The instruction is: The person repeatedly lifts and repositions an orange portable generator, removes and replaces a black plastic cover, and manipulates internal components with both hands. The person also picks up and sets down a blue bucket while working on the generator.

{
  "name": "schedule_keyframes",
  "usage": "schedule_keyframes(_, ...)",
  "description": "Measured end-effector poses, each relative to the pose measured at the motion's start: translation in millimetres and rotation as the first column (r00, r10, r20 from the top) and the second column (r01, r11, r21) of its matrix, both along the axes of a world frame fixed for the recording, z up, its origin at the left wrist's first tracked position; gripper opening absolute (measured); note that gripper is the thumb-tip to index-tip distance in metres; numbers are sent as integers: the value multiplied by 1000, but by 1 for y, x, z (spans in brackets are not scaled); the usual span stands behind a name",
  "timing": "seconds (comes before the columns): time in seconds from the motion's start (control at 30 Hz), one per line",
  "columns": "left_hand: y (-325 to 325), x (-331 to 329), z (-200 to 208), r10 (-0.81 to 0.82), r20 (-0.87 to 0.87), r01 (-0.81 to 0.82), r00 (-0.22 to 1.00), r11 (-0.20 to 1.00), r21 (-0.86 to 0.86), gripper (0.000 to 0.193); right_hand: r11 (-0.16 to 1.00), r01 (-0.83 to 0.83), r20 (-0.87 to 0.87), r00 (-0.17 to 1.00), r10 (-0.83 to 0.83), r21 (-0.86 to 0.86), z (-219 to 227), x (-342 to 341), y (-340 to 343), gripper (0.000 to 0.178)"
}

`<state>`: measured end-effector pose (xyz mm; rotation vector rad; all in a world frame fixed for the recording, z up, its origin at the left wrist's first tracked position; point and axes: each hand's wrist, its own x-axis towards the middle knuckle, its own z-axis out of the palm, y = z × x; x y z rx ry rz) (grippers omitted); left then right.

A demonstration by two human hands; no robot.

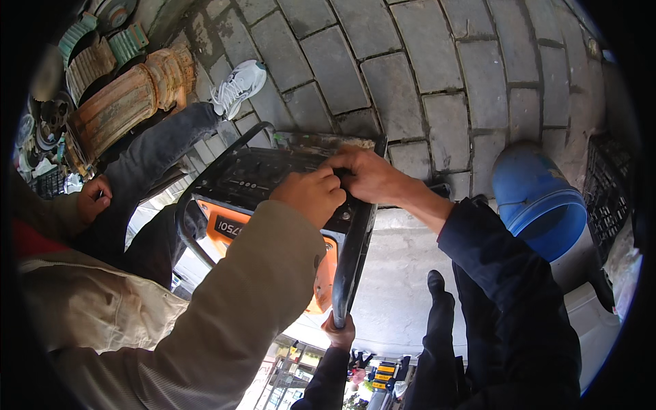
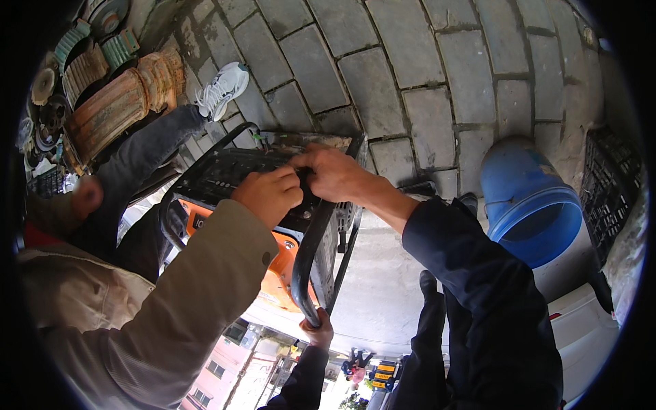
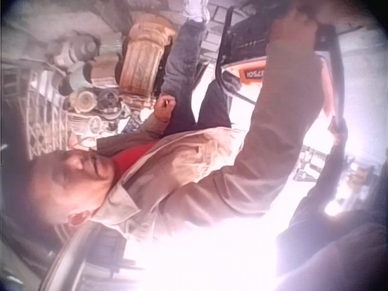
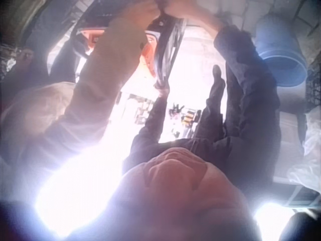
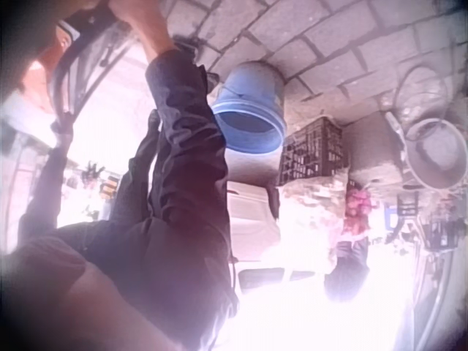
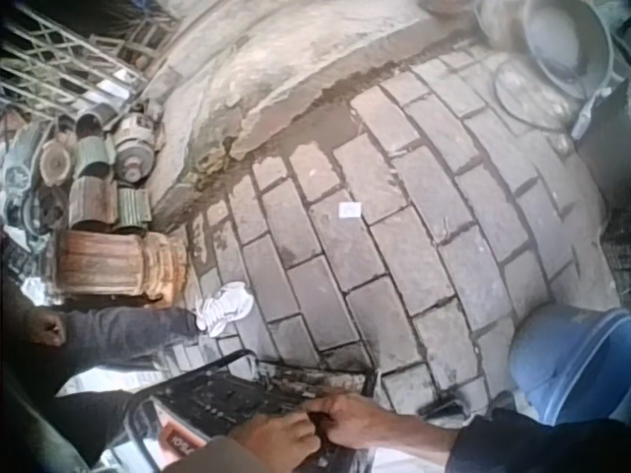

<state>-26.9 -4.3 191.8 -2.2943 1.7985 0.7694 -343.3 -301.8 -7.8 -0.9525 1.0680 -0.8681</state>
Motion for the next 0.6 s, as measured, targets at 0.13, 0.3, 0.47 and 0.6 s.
schedule_keyframes(0.13,3,1,0,21,-12,-22,1000,999,-33,6,1000,-4,2,1000,4,22,-1,2,1,38)
schedule_keyframes(0.3,28,31,-4,-170,33,167,985,983,77,36,999,-33,-4,999,33,4,0,4,-7,37)
schedule_keyframes(0.47,15,16,-3,83,56,-82,995,996,-24,32,997,47,4,999,-47,63,3,2,-2,33)
schedule_keyframes(0.6,-14,-17,3,101,50,-100,994,995,-18,15,852,517,34,853,-521,83,7,-2,30,40)
